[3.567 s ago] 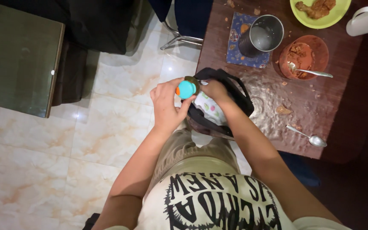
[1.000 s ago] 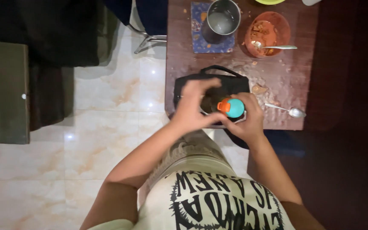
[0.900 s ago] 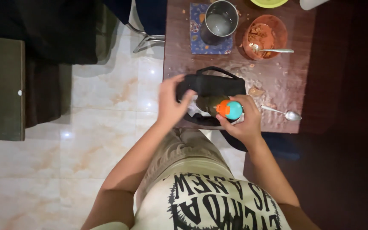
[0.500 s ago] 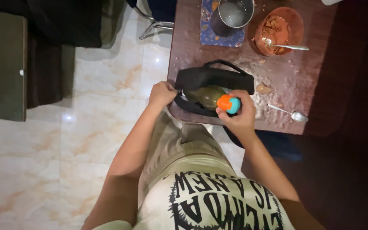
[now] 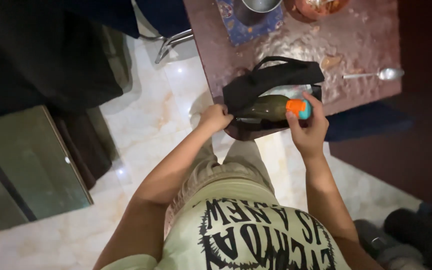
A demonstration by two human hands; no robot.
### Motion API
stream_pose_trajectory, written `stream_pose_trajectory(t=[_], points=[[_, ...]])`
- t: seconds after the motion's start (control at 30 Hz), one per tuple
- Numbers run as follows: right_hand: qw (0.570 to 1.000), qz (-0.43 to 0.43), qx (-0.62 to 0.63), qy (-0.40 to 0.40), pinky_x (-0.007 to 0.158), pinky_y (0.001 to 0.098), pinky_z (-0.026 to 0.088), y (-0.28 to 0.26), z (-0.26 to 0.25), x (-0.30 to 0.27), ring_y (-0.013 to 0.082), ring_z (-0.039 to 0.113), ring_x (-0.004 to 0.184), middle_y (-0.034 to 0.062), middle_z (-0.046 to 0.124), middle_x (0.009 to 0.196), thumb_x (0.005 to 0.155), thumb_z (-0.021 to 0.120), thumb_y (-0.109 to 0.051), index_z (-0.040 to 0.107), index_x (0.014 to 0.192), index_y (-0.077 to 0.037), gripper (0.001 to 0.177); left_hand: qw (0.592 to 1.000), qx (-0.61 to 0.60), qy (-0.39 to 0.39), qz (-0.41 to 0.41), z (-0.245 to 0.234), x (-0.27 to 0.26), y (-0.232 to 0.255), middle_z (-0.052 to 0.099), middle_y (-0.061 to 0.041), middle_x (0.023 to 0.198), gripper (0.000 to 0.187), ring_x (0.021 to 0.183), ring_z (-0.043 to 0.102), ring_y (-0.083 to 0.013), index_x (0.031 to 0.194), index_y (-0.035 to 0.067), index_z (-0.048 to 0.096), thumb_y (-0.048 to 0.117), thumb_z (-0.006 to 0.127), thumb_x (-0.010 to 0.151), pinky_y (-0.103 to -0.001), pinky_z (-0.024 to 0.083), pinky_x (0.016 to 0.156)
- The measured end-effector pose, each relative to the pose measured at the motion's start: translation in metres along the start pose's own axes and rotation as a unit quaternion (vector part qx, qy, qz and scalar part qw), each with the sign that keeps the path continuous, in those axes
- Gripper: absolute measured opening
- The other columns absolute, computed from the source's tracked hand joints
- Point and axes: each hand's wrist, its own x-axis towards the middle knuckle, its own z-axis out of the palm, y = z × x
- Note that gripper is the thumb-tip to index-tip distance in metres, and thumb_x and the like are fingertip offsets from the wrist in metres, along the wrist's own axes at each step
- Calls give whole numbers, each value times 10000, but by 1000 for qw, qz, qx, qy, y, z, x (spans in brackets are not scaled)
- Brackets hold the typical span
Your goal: The person puts a container and a bottle into a bag, closes the bag, and then places food from several plates into different containers using a spoon.
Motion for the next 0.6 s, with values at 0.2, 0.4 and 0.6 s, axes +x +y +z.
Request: stream_pose_trajectory(t=[0.2, 0.4, 0.6], points=[[995, 3, -78, 57, 814, 246, 544, -12, 14, -14, 119, 654, 926, 97, 684, 1071, 973, 772, -58, 576, 1330, 8, 412, 996, 62, 28, 61, -31, -31, 27, 727, -225, 943, 333, 919, 684, -426, 993, 64, 733, 340, 648, 827, -534, 534, 809], [981, -67, -161, 82, 900, 295, 530, -39, 28, -13, 188, 687, 976, 150, 696, 1073, 942, 791, -48, 591, 1274, 9, 392, 994, 64, 53, 77, -44, -46, 27, 737, -199, 876, 291, 881, 701, -412, 861, 51, 732, 314, 610, 845, -527, 539, 831], [989, -15, -132, 71, 866, 292, 536, -27, 23, -5, 176, 683, 941, 138, 710, 1043, 961, 774, -48, 611, 1264, 1, 348, 994, 27, 46, 100, -53, -49, 23, 723, -183, 833, 268, 832, 690, -409, 827, 55, 716, 303, 617, 842, -523, 531, 756]])
